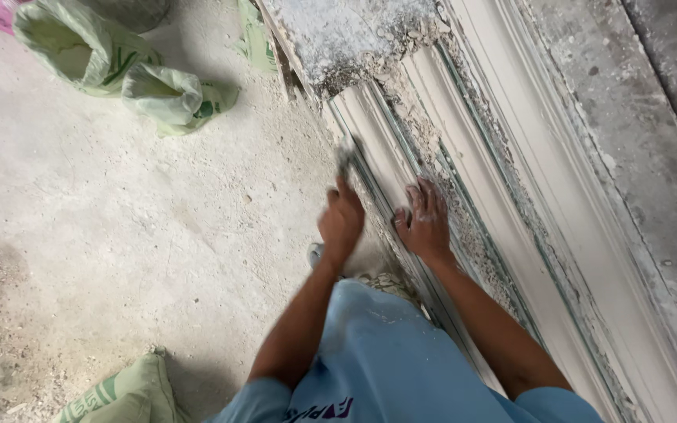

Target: The person kneels beside long decorative plaster molding pieces laid on the floor and uses a small putty knife to scrape excess dried plaster out of the grooves along each piece. They work along the lengths of several moldings, brushing debris aside with the tool and their hand as they go.

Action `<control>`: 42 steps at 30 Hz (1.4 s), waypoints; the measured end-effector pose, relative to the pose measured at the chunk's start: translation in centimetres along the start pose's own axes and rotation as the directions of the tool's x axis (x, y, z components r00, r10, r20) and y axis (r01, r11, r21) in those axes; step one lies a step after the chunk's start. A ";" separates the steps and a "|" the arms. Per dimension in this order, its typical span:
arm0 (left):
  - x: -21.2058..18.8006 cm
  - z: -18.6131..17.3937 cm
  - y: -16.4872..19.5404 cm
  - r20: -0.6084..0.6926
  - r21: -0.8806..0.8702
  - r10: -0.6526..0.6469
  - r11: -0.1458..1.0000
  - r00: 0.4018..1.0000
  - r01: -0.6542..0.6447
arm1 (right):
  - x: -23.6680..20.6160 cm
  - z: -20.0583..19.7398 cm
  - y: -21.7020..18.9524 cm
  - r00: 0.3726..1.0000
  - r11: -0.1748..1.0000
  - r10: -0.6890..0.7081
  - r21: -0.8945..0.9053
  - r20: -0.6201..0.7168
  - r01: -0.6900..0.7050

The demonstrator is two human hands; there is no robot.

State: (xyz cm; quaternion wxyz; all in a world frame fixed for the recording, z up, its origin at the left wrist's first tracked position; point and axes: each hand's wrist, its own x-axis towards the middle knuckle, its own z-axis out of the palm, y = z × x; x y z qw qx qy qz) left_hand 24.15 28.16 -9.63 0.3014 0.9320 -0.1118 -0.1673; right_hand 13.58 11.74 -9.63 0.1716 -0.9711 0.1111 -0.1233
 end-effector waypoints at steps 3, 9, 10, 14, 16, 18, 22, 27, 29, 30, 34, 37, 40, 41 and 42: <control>0.7 -0.6 0.2 -0.020 -0.004 -0.010 1.000 1.000 0.010 | 0.1 -0.1 -0.1 0.998 0.999 0.045 0.026 0.038 -0.046; 1.2 -0.8 -0.4 -0.004 -0.016 0.017 1.000 1.000 -0.017 | 0.2 -0.1 -0.2 0.999 0.999 0.032 0.012 0.020 -0.032; 1.3 -0.7 -0.5 0.025 -0.040 -0.022 0.999 0.999 0.023 | 0.2 0.0 -0.2 0.999 0.999 0.036 0.015 0.021 -0.036; 1.9 -0.5 -0.8 -0.176 0.047 0.072 0.997 0.982 -0.064 | 0.3 0.1 -0.2 1.000 1.000 0.015 0.014 -0.006 -0.015; 2.2 -0.6 -0.6 -0.071 0.004 0.064 0.998 0.995 -0.064 | 0.3 0.1 -0.1 1.000 1.000 0.010 0.005 -0.018 -0.010; 2.6 -0.7 -0.3 -0.066 -0.025 0.018 0.999 0.998 -0.020 | 0.3 0.1 0.0 0.998 0.999 0.045 0.000 0.046 -0.045; 3.5 -1.3 0.3 -0.299 0.079 0.090 0.994 0.950 -0.070 | 0.1 0.3 0.2 0.996 0.998 0.067 -0.003 0.060 -0.067; 5.1 -2.3 0.4 -0.041 -0.006 -0.032 0.999 0.999 0.032 | -0.1 0.9 0.5 0.997 0.998 0.054 -0.041 0.058 -0.051; 5.4 -2.5 0.5 -0.114 0.031 -0.016 0.999 0.993 0.020 | -0.2 1.0 0.6 0.998 0.999 0.044 -0.026 0.049 -0.043; 5.5 -2.6 0.6 -0.171 0.059 0.014 0.998 0.985 -0.004 | -0.2 1.0 0.7 0.998 0.999 0.043 -0.025 0.044 -0.042; 5.9 -3.9 1.5 0.000 0.045 -0.062 0.997 0.998 0.062 | 0.0 0.9 0.5 1.000 1.000 0.024 -0.010 0.000 -0.024; 6.9 -5.4 2.1 0.003 -0.035 -0.148 0.988 0.989 0.148 | 0.3 0.6 0.2 0.998 0.999 0.052 -0.010 0.023 -0.052; 7.9 -6.4 1.7 -0.102 -0.021 -0.073 0.997 0.992 0.072 | 0.4 0.3 -0.1 0.999 1.000 0.031 0.000 -0.025 -0.031; 8.0 -6.4 1.1 -0.133 -0.081 -0.027 0.997 0.991 0.016 | 0.4 0.3 -0.2 0.999 0.999 0.032 0.012 -0.029 -0.031; 7.5 -6.1 0.5 -0.156 -0.139 0.019 0.989 0.988 -0.041 | 0.3 0.2 -0.1 0.999 0.999 0.042 0.021 -0.028 -0.041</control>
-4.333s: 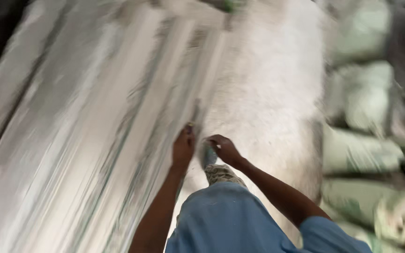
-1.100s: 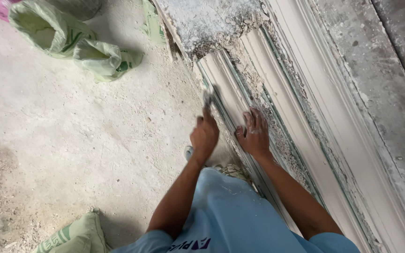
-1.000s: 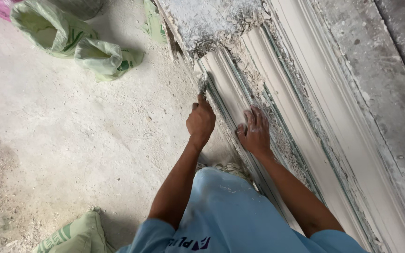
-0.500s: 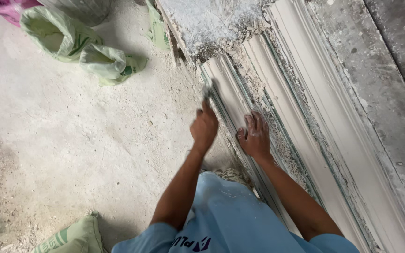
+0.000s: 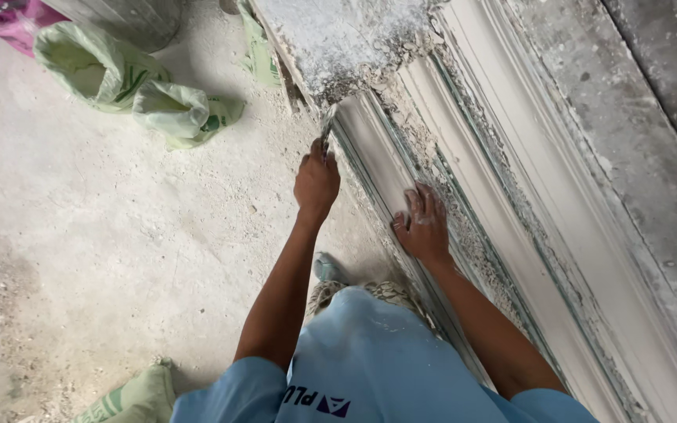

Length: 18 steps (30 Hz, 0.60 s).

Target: The person kneels beside long decorative plaster molding pieces laid on the floor and uses a small putty knife to scrape excess dried plaster out of the grooves along each piece. They work along the lengths of several moldings, brushing debris aside with the tool and their hand as they go.

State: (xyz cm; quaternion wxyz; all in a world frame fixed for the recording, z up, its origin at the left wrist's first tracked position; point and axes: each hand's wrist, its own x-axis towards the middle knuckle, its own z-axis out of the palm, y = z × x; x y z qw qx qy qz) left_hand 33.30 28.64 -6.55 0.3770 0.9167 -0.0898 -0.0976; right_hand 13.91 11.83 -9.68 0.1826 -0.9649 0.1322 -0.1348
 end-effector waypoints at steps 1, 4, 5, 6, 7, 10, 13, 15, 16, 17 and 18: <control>-0.9 0.2 -0.9 -0.017 -0.066 0.046 0.997 0.999 -0.047 | 0.0 0.0 0.0 1.000 1.000 0.010 0.013 0.006 -0.010; -6.3 1.6 -4.3 -0.075 -0.199 0.154 0.966 0.985 -0.166 | -0.1 0.0 0.3 0.999 0.999 0.035 0.019 0.027 -0.036; -8.9 2.1 -5.6 -0.035 -0.215 0.125 0.968 0.992 -0.129 | -0.1 0.0 0.4 0.998 0.999 0.040 -0.001 0.041 -0.040; -11.4 2.4 -6.8 -0.095 -0.185 0.229 0.952 0.969 -0.243 | -0.1 0.0 0.6 0.997 0.999 0.043 -0.020 0.056 -0.042; -14.0 2.7 -7.9 -0.151 -0.151 0.329 0.924 0.932 -0.351 | 0.0 0.1 0.7 0.998 0.999 0.037 -0.027 0.048 -0.036; -19.3 2.4 -10.3 0.091 -0.205 0.167 0.968 0.982 -0.146 | -0.1 0.2 0.9 0.999 0.999 0.018 -0.029 0.033 -0.017; -20.2 0.7 -10.7 0.181 -0.195 0.227 0.962 0.957 -0.191 | -0.6 0.3 1.1 1.000 1.000 0.008 0.016 -0.019 -0.007; -18.8 -0.9 -10.1 0.202 -0.163 0.313 0.945 0.928 -0.284 | -1.1 0.3 1.1 0.998 0.997 0.006 0.071 -0.069 -0.001; -17.7 -1.8 -9.7 0.239 -0.202 0.363 0.926 0.901 -0.319 | -1.4 0.3 1.0 0.997 0.999 0.005 0.032 -0.075 -0.003; -16.5 -2.6 -9.2 0.265 -0.246 0.417 0.901 0.869 -0.358 | -1.5 0.3 1.1 0.996 1.000 -0.004 -0.011 -0.087 0.003; -15.0 -3.4 -8.7 0.276 -0.292 0.478 0.868 0.834 -0.401 | -1.6 0.3 1.0 0.994 0.998 -0.022 -0.057 -0.109 0.016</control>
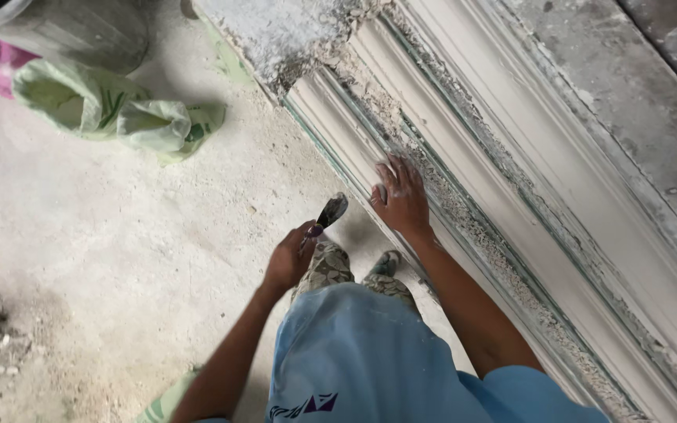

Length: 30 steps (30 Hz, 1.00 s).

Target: The person kneels beside long decorative plaster molding pieces laid on the floor and uses a small putty knife to scrape excess dried plaster out of the grooves along each piece. They work along the lengths of several moldings, brushing debris aside with the tool and their hand as they go.

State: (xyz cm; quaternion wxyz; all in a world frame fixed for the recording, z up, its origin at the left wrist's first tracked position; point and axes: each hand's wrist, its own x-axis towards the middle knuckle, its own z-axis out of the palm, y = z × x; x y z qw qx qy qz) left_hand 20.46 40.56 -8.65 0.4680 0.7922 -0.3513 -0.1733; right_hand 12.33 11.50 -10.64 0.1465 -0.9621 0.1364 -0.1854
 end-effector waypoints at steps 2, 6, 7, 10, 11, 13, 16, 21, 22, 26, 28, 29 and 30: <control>2.9 -2.5 -0.1 0.198 0.134 0.000 0.991 0.980 -0.027 | 0.0 -0.1 -0.2 1.000 1.000 0.029 0.007 0.008 -0.029; 11.1 -7.6 -1.8 0.468 0.227 0.203 0.913 0.860 -0.339 | 0.3 -0.6 -0.6 0.998 0.998 0.067 0.003 -0.005 -0.067; 13.6 -8.8 -2.6 0.535 0.244 0.190 0.898 0.823 -0.366 | 0.3 -0.7 -0.6 0.996 0.996 0.084 -0.004 -0.003 -0.084; 19.8 -10.3 -4.6 0.701 0.249 0.183 0.843 0.689 -0.477 | -0.3 -0.9 -1.1 0.989 0.988 0.145 -0.046 -0.035 -0.147; 20.8 -9.9 -5.1 0.744 0.211 0.199 0.836 0.637 -0.507 | -1.0 -0.9 -1.4 0.983 0.981 0.177 -0.076 -0.044 -0.180; 21.8 -8.9 -5.6 0.796 0.132 0.254 0.813 0.550 -0.567 | -2.9 -0.8 -2.7 0.956 0.953 0.275 -0.104 -0.104 -0.285; 21.0 -7.3 -5.6 0.823 0.068 0.315 0.771 0.472 -0.633 | -7.3 -0.7 -6.0 0.857 0.863 0.453 -0.122 -0.247 -0.491; 22.4 -8.9 -5.6 0.822 0.056 0.348 0.739 0.451 -0.672 | -17.2 -1.6 -12.9 0.679 0.671 0.668 -0.148 -0.305 -0.727; 23.3 -9.4 -5.6 0.865 0.104 0.269 0.730 0.424 -0.675 | -19.0 -1.8 -14.1 0.631 0.618 0.725 -0.145 -0.277 -0.773; 24.5 -8.0 -5.1 0.921 0.151 0.169 0.676 0.352 -0.721 | -22.9 -1.4 -16.4 0.475 0.494 0.823 -0.022 -0.310 -0.869; 22.9 -5.3 -4.2 0.932 0.080 0.223 0.642 0.286 -0.762 | -22.9 -0.6 -16.4 0.430 0.463 0.845 0.032 -0.319 -0.886; 21.0 -3.2 -3.5 0.941 0.035 0.246 0.616 0.234 -0.787 | -22.6 -0.2 -16.2 0.425 0.457 0.850 0.035 -0.312 -0.889; 19.9 -2.0 -3.0 0.912 0.003 0.334 0.574 0.237 -0.819 | -22.1 0.1 -16.1 0.417 0.448 0.858 0.041 -0.299 -0.893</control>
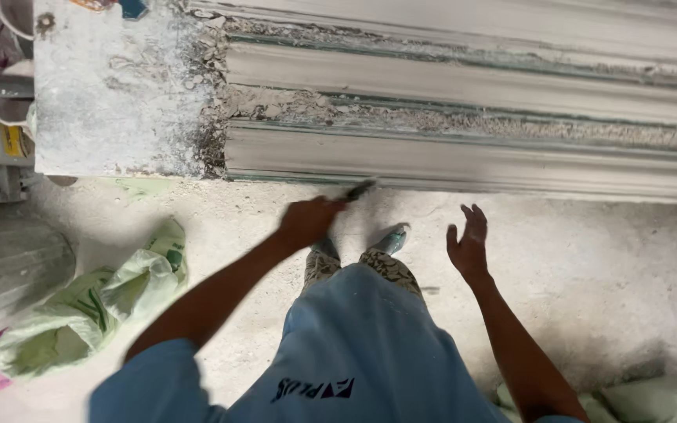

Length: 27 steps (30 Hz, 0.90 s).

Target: The person kneels beside long decorative plaster molding pieces laid on the floor and uses a small putty knife to scrape excess dried plaster out of the grooves along each piece. They work along the lengths of several moldings, brushing debris aside with the tool and their hand as they go.

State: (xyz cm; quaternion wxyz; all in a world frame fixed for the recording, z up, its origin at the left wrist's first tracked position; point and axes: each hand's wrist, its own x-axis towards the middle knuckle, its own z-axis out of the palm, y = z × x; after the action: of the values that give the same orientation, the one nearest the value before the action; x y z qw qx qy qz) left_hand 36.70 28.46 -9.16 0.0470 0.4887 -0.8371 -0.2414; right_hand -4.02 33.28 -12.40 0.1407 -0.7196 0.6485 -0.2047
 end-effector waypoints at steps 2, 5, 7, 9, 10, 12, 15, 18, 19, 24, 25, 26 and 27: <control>1.1 0.7 1.9 -0.122 0.043 0.063 0.997 0.991 -0.058 | 0.4 0.6 -0.9 0.991 0.984 0.124 0.124 0.047 -0.129; 0.7 -0.2 2.8 -0.077 -0.002 -0.012 1.000 0.997 0.012 | 0.2 0.8 -1.9 0.934 0.861 0.315 0.363 0.169 -0.356; 0.0 -1.4 2.6 0.055 -0.022 -0.108 0.994 0.993 0.109 | -0.6 0.6 -2.4 0.922 0.831 0.331 0.401 0.202 -0.387; -0.2 -2.1 2.7 0.019 -0.001 -0.125 0.992 0.992 0.125 | -1.5 0.6 -2.9 0.915 0.807 0.355 0.431 0.194 -0.404; -0.1 -2.1 3.0 0.017 0.018 -0.107 0.994 0.994 0.107 | -1.9 0.7 -3.0 0.910 0.796 0.366 0.441 0.193 -0.414; 0.6 -1.6 3.9 0.007 0.059 -0.069 0.996 0.998 0.069 | -2.5 1.2 -3.4 0.900 0.785 0.384 0.440 0.208 -0.436; 1.1 -0.4 4.7 -0.033 0.030 -0.043 0.999 0.999 0.044 | -2.7 1.8 -3.9 0.895 0.786 0.375 0.429 0.240 -0.445; 0.3 -0.2 3.4 -0.074 0.108 0.006 0.994 0.997 0.002 | -2.6 1.8 -4.0 0.912 0.804 0.326 0.433 0.251 -0.407; -0.1 -0.3 2.7 -0.036 0.123 -0.007 0.992 0.999 0.012 | -2.6 1.5 -4.1 0.917 0.814 0.306 0.429 0.256 -0.392; 1.2 -0.2 2.5 0.036 0.103 -0.006 0.995 0.999 0.003 | -2.8 0.1 -4.4 0.884 0.777 0.406 0.422 0.233 -0.468; 2.0 0.3 3.4 -0.033 0.130 0.066 0.990 0.997 -0.062 | -2.7 -0.1 -4.6 0.896 0.785 0.398 0.431 0.198 -0.444; 3.1 1.0 4.9 -0.102 0.161 0.144 0.979 0.984 -0.126 | -2.4 -0.3 -4.7 0.885 0.771 0.417 0.435 0.208 -0.466; 3.9 1.5 6.0 -0.063 0.117 0.106 0.988 0.992 -0.098 | -2.2 -0.5 -4.8 0.868 0.751 0.442 0.437 0.226 -0.496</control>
State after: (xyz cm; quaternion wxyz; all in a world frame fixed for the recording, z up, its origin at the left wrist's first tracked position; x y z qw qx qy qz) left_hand 29.48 28.13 -8.39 0.0604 0.4551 -0.8713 -0.1735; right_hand -0.17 36.05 -9.96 0.3967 -0.4857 0.7277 -0.2779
